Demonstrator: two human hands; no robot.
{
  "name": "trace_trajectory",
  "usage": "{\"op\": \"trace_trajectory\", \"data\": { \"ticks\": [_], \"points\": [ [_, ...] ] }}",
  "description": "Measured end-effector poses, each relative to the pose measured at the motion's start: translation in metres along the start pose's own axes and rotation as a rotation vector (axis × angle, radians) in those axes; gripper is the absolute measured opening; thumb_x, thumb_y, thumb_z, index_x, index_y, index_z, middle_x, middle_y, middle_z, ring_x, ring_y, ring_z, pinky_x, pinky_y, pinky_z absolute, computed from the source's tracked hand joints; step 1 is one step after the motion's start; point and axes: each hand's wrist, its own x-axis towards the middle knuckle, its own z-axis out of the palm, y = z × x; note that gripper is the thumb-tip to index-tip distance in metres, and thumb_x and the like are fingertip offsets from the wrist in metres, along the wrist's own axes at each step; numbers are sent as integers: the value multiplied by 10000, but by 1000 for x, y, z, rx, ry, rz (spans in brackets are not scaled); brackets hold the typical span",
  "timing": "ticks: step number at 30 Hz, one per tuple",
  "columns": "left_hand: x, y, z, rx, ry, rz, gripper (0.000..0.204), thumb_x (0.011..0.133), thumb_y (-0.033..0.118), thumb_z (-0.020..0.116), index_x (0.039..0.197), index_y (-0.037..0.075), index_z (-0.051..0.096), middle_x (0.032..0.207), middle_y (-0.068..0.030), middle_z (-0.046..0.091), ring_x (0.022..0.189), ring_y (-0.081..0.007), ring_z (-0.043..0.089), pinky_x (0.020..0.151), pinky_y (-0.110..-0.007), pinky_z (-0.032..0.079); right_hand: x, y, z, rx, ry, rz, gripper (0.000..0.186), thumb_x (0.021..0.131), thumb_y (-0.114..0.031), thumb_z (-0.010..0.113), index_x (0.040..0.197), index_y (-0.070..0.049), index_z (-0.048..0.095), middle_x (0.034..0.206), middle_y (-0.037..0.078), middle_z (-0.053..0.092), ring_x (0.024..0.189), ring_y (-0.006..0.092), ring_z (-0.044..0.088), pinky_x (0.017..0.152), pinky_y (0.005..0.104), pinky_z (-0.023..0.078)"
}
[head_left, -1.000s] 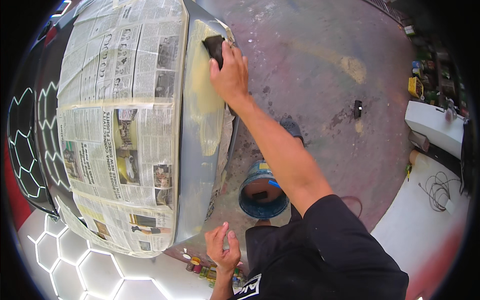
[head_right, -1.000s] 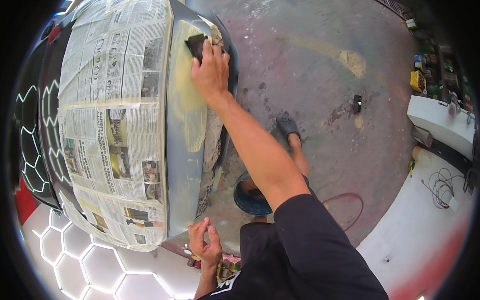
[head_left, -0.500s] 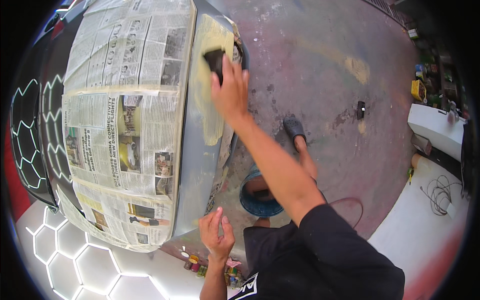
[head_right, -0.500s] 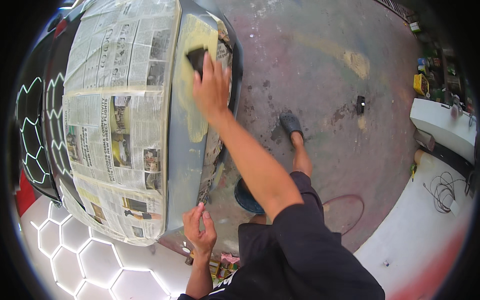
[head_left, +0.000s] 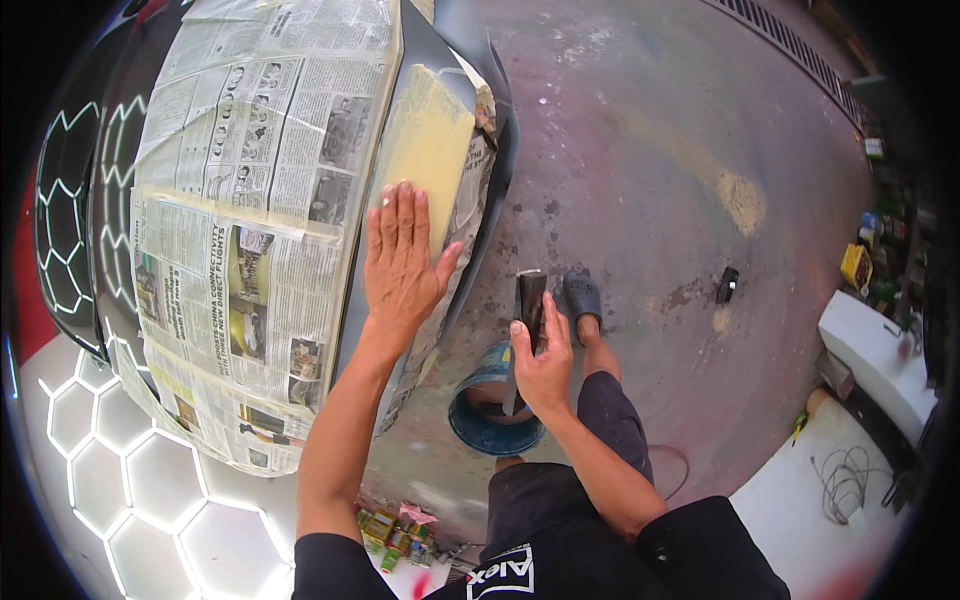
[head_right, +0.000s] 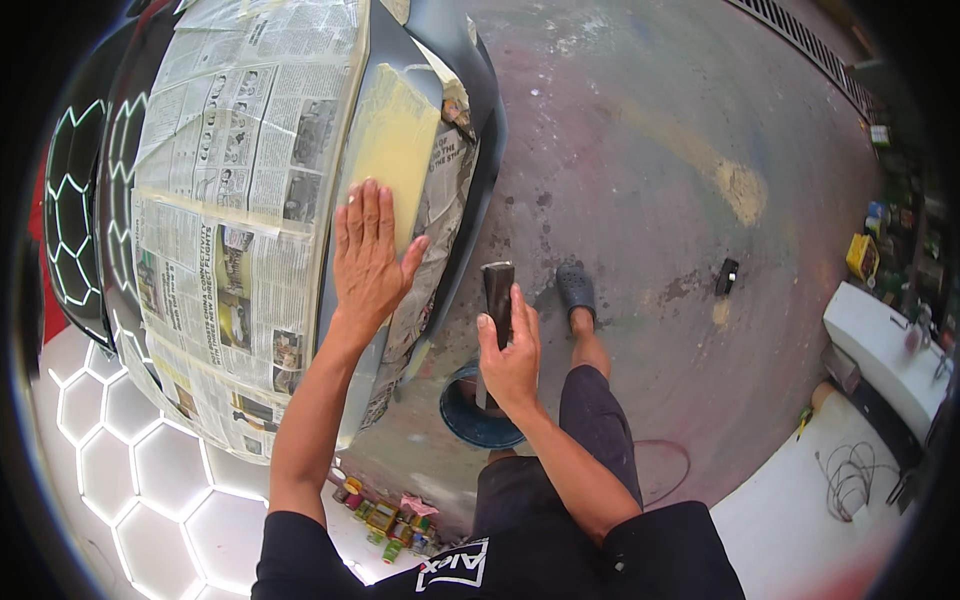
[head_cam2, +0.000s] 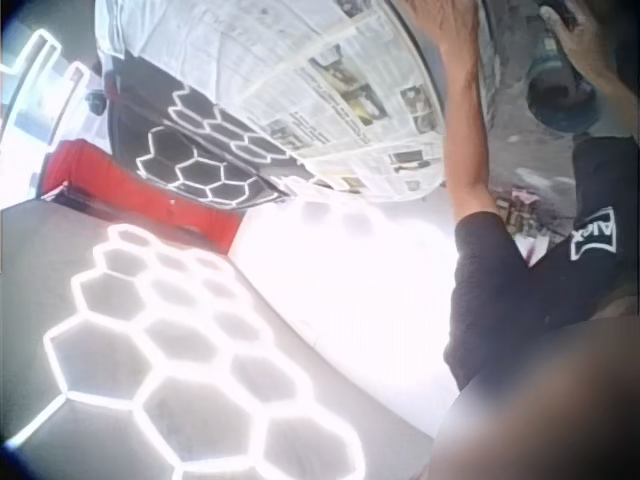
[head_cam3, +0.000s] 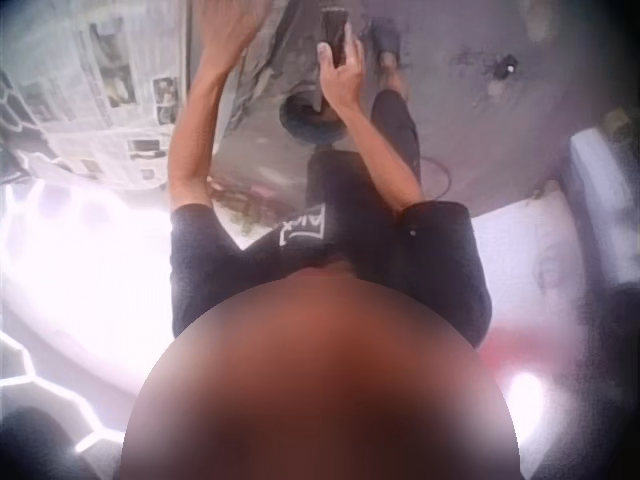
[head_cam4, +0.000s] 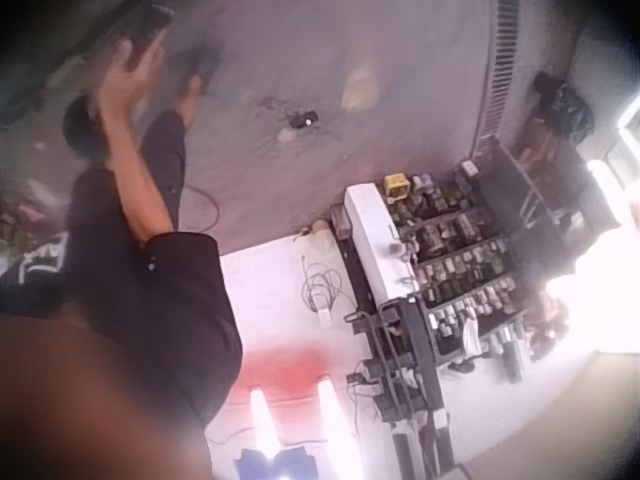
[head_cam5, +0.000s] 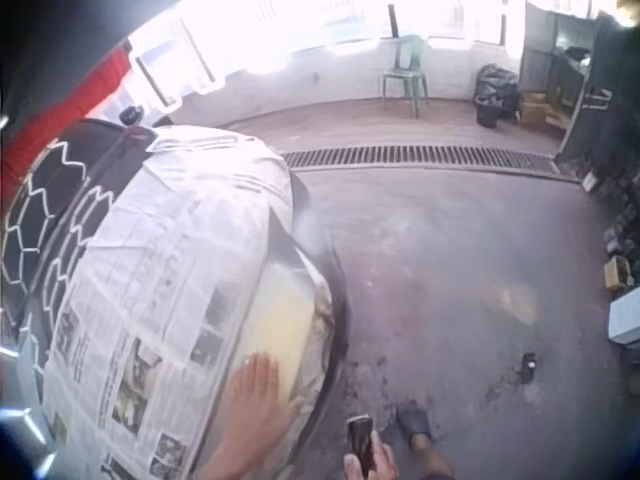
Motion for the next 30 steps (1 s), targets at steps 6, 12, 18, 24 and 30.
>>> {"op": "trace_trajectory", "data": {
  "ticks": [6,12,18,24,30],
  "points": [
    [121,-1,39,76,48,-1,946,1044,609,553,1700,-13,274,1790,-196,225,1681,-351,132,1367,-498,93,26,10,-37,-94,-84,-38,621,1044,-161,725,1575,62,492,1316,170,624,1174,260,646,1025,351,516],
    [79,14,37,29,-22,7,955,1055,623,536,1715,2,235,1797,-178,208,1683,-338,135,1367,-485,93,52,28,-65,-239,-136,-90,662,1078,-116,693,1643,44,388,1292,70,533,986,107,617,839,263,535],
    [-32,21,28,29,-79,-36,941,1055,580,561,1723,12,218,1803,-165,200,1685,-327,131,1369,-483,90,43,17,-72,-213,-187,-62,659,1068,-153,718,1622,50,426,1262,65,551,999,105,611,853,261,529],
    [-134,67,1,-111,-51,-226,828,1046,394,650,1689,3,303,1763,-210,289,1647,-367,248,1339,-498,191,11,27,-82,-116,-307,42,709,1045,-178,748,1619,69,412,1347,104,596,1110,129,638,925,274,547],
    [-296,226,0,-1016,-130,-811,694,984,116,629,1621,-38,403,1548,-260,576,1443,-426,544,1233,-473,396,-52,94,-72,-184,-578,187,832,923,-181,812,1578,117,393,1297,167,648,1112,213,687,921,332,574]
  ]
}}
